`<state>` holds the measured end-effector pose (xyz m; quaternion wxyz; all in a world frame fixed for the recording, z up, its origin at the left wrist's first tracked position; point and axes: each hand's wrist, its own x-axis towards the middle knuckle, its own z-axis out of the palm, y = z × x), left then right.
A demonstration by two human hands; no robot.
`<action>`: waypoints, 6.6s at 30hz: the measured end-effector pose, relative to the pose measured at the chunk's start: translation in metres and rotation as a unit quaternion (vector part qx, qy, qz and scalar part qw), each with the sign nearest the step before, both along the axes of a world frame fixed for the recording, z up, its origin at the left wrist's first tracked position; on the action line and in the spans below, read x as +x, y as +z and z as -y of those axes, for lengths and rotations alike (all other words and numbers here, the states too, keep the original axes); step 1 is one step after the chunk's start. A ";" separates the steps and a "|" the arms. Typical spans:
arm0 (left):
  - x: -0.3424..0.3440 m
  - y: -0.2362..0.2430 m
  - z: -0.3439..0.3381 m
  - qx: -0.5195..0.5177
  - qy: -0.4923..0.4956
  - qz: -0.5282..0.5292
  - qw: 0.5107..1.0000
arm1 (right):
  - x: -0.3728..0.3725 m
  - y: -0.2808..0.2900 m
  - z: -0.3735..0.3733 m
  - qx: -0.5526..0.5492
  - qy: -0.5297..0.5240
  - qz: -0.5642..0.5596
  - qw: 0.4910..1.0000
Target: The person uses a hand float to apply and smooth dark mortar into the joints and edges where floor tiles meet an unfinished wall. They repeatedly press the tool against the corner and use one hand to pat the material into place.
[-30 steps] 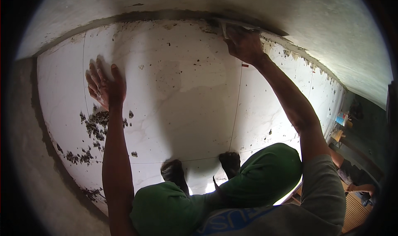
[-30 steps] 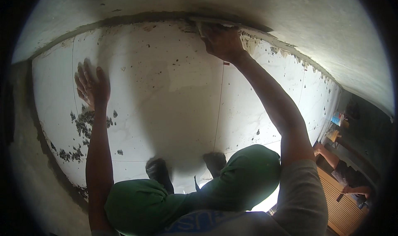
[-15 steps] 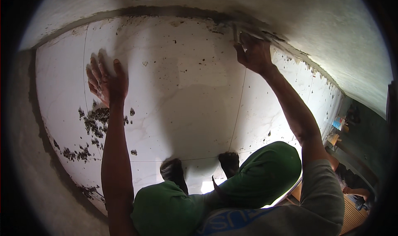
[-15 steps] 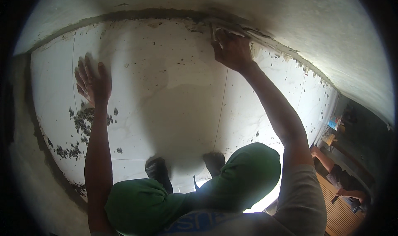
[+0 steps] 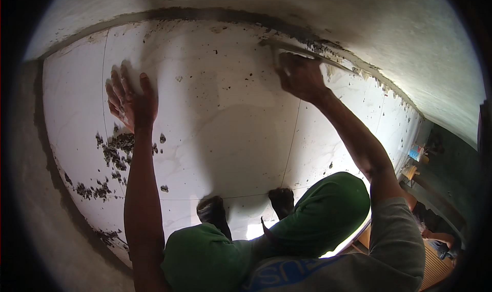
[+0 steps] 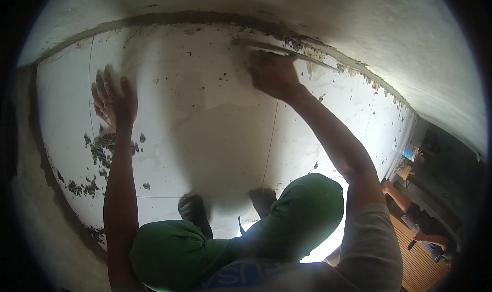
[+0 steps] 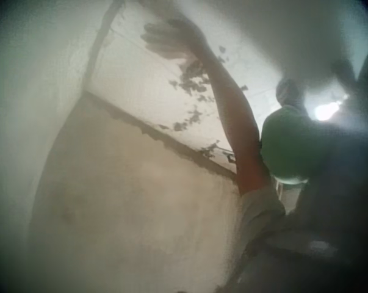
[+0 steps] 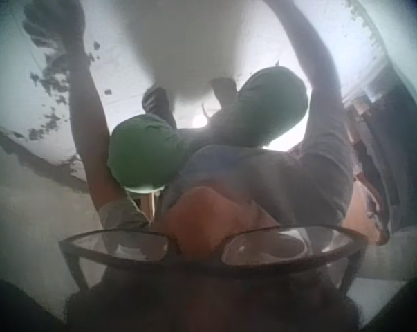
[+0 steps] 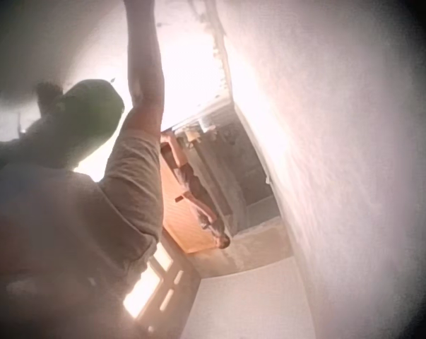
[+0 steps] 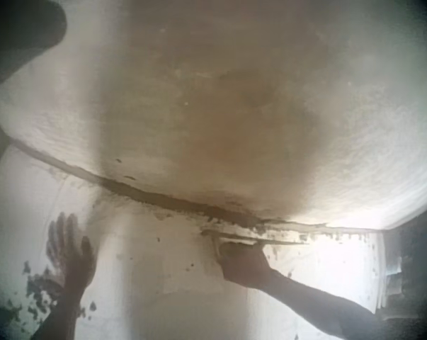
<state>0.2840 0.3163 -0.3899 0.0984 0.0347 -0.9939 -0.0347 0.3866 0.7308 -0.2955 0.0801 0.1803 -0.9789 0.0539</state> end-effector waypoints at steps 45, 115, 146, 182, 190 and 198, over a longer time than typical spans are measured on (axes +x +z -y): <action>-0.001 0.000 0.001 0.010 0.002 -0.007 1.000 | -0.037 -0.008 0.049 -0.071 -0.198 0.041 0.977; 0.000 0.004 -0.012 0.006 -0.002 0.028 1.000 | 0.044 0.036 -0.204 0.134 -0.091 0.038 0.986; 0.002 0.006 -0.005 -0.021 0.012 0.027 0.999 | -0.046 0.033 -0.054 0.060 -0.093 0.067 0.992; 0.000 0.002 -0.007 -0.004 0.013 0.028 1.000 | -0.009 -0.032 -0.038 0.015 -0.076 0.064 0.995; -0.001 0.006 -0.003 -0.001 0.004 0.007 1.000 | -0.062 0.007 -0.013 -0.068 -0.109 0.136 0.982; 0.000 0.007 -0.006 -0.004 0.000 0.019 1.000 | -0.045 -0.015 0.053 -0.135 0.080 -0.044 0.987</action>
